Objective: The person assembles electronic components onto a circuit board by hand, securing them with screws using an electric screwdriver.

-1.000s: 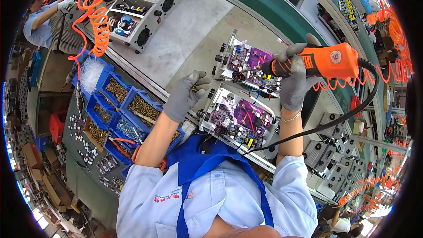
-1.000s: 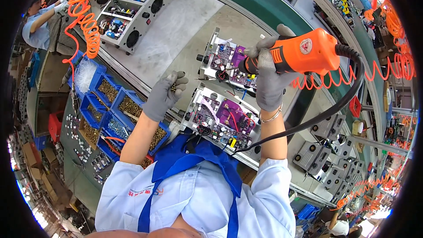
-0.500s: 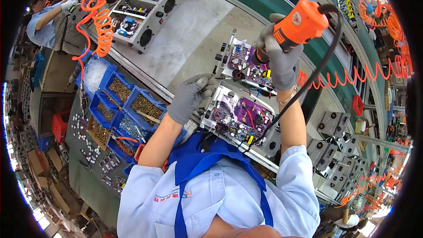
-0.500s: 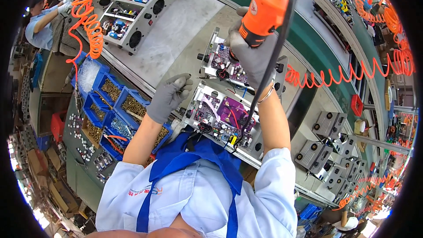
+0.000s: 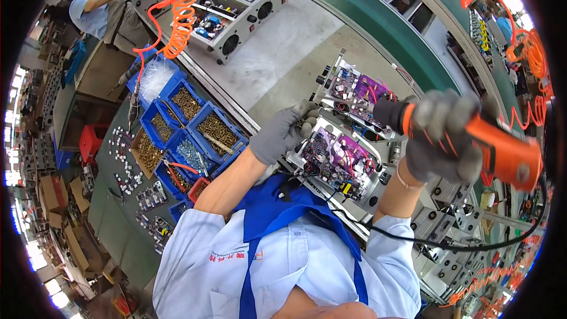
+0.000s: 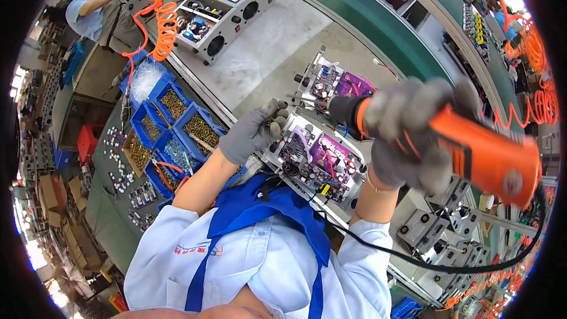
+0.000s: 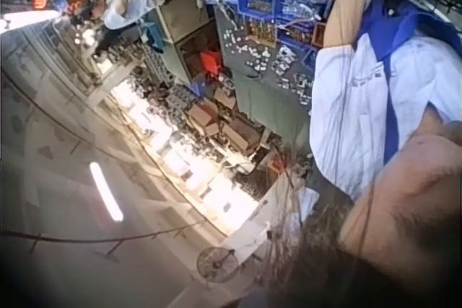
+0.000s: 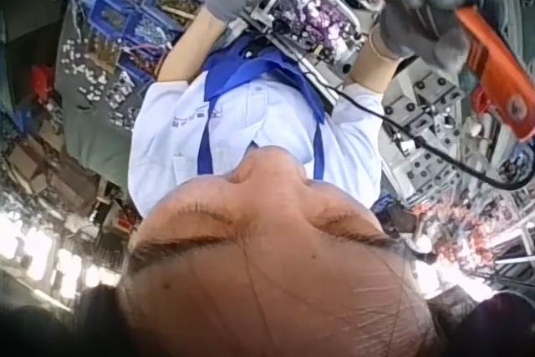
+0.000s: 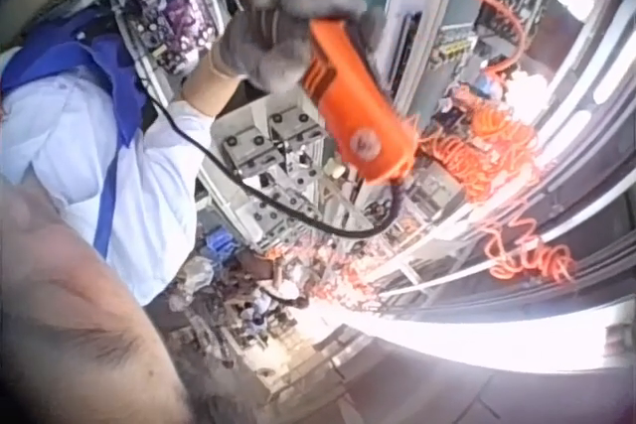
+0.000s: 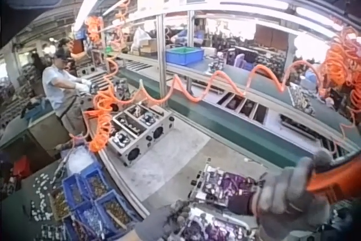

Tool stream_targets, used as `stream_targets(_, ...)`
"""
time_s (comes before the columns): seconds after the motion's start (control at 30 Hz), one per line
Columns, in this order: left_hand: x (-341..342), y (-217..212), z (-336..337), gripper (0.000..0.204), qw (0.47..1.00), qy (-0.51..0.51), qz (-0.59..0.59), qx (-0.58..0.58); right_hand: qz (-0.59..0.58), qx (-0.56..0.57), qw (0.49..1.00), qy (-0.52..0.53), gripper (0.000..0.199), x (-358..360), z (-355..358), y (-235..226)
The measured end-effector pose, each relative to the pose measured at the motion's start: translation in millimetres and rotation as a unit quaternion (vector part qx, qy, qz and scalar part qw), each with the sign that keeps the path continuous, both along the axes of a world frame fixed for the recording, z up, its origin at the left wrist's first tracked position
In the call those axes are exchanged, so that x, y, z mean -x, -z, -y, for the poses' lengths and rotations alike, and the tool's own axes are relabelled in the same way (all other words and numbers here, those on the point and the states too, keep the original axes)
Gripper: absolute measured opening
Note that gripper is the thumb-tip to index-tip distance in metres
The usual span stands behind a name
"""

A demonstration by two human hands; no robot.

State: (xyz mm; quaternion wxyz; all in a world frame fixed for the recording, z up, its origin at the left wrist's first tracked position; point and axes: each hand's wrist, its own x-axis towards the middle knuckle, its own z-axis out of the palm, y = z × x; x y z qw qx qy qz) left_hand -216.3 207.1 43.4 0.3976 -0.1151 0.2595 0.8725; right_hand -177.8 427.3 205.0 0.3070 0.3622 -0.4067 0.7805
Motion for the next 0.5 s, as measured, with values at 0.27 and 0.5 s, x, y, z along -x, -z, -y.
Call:
stream_targets(0.27, 0, -6, -16, 0.03, 0.988, 0.025, 0.073, -0.136, 0.002, 0.004, 1.0, 0.028, 0.062, -30, 0, -2)
stream_targets(0.5, 6, -2, -12, 0.037, 0.992, 0.046, 0.007, -0.116, 0.019, 0.027, 0.999, 0.014, 0.058, -22, -6, 0)
